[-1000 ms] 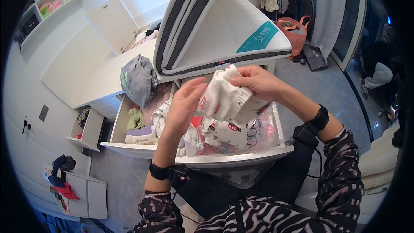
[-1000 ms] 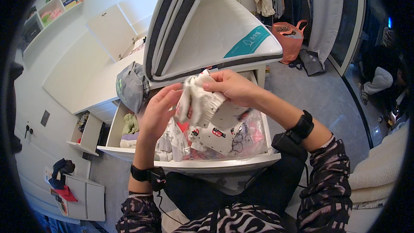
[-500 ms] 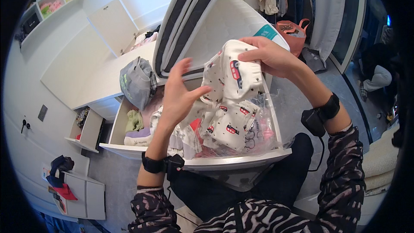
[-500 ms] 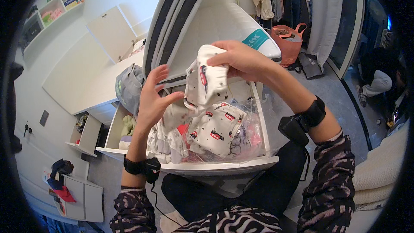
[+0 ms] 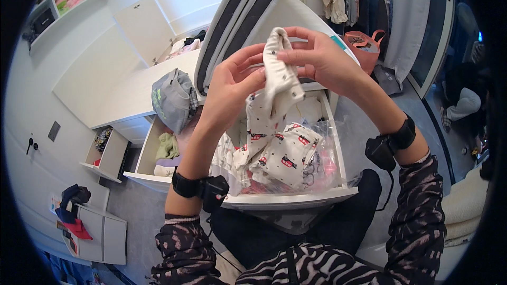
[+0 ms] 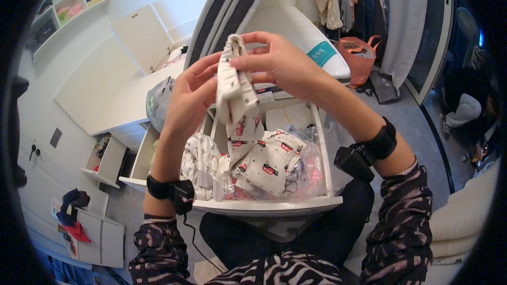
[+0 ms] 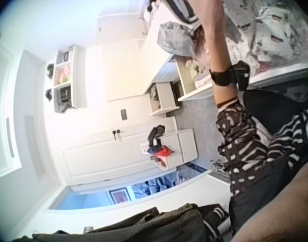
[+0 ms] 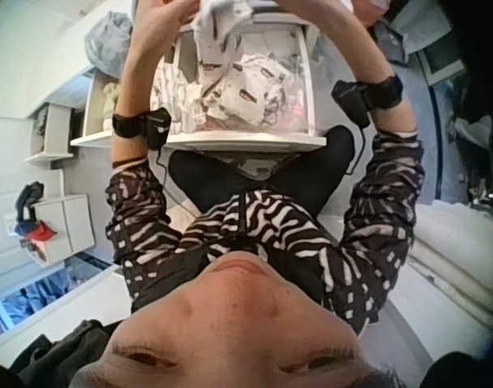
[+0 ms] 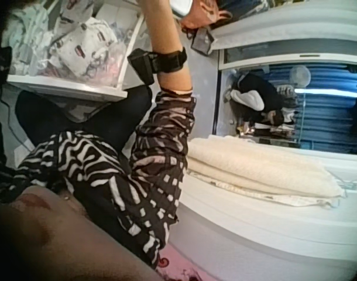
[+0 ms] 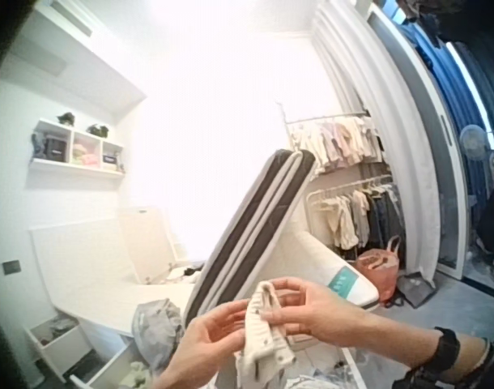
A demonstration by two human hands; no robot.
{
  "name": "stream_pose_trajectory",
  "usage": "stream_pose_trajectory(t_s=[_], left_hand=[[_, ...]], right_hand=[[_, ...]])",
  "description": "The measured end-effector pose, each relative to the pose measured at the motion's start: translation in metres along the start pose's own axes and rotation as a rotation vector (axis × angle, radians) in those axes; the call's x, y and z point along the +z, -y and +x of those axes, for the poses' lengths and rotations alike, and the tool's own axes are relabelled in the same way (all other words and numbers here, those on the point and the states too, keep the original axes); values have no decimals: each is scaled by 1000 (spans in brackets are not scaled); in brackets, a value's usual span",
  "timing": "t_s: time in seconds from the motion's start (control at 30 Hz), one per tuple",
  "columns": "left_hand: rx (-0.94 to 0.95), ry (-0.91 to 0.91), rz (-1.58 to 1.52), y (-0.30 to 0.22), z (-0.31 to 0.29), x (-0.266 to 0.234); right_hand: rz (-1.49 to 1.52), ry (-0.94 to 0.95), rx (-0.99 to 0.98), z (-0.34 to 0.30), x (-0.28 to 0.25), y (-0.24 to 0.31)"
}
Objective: The person sits on the floor and opens a drawer, then picks up and folds several baby garments including a grey hoodie, a red dinosaur sweater, and patterned onesies. The person places the folded items back into the drawer.
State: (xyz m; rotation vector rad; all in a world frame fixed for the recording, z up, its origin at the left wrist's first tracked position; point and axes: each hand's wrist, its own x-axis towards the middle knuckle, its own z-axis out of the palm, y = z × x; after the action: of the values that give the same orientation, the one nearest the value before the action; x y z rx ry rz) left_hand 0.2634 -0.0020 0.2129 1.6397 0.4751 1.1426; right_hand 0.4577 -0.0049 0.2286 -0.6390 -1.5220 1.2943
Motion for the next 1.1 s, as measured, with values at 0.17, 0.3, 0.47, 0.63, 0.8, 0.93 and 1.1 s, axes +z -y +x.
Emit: stream_pose_trajectory(t_s=[0.17,0.3,0.47,0.63,0.8,0.93,1.1], left_hand=[[152,13,237,-9,-2,4],[27,-164,305,-25,11,-22],[55,-241,169,-57,44,-64],[122,-168,311,-83,72,-67],[211,-240,403,-103,92,-86],[264,-320,275,-106,111,-111],[239,-375,138,-107,121,-123]], right_hand=[[-162,-22,-33,15,4,11],[-329,25,-100,28,2,21],[-988,43,-429,59,-11,50],[-1179,-10,-482,85,-1,63],[-1504,-251,-484,129,18,94],[-1333,-227,-342,147,36,130],[-1337,-89,-267,140,54,170]])
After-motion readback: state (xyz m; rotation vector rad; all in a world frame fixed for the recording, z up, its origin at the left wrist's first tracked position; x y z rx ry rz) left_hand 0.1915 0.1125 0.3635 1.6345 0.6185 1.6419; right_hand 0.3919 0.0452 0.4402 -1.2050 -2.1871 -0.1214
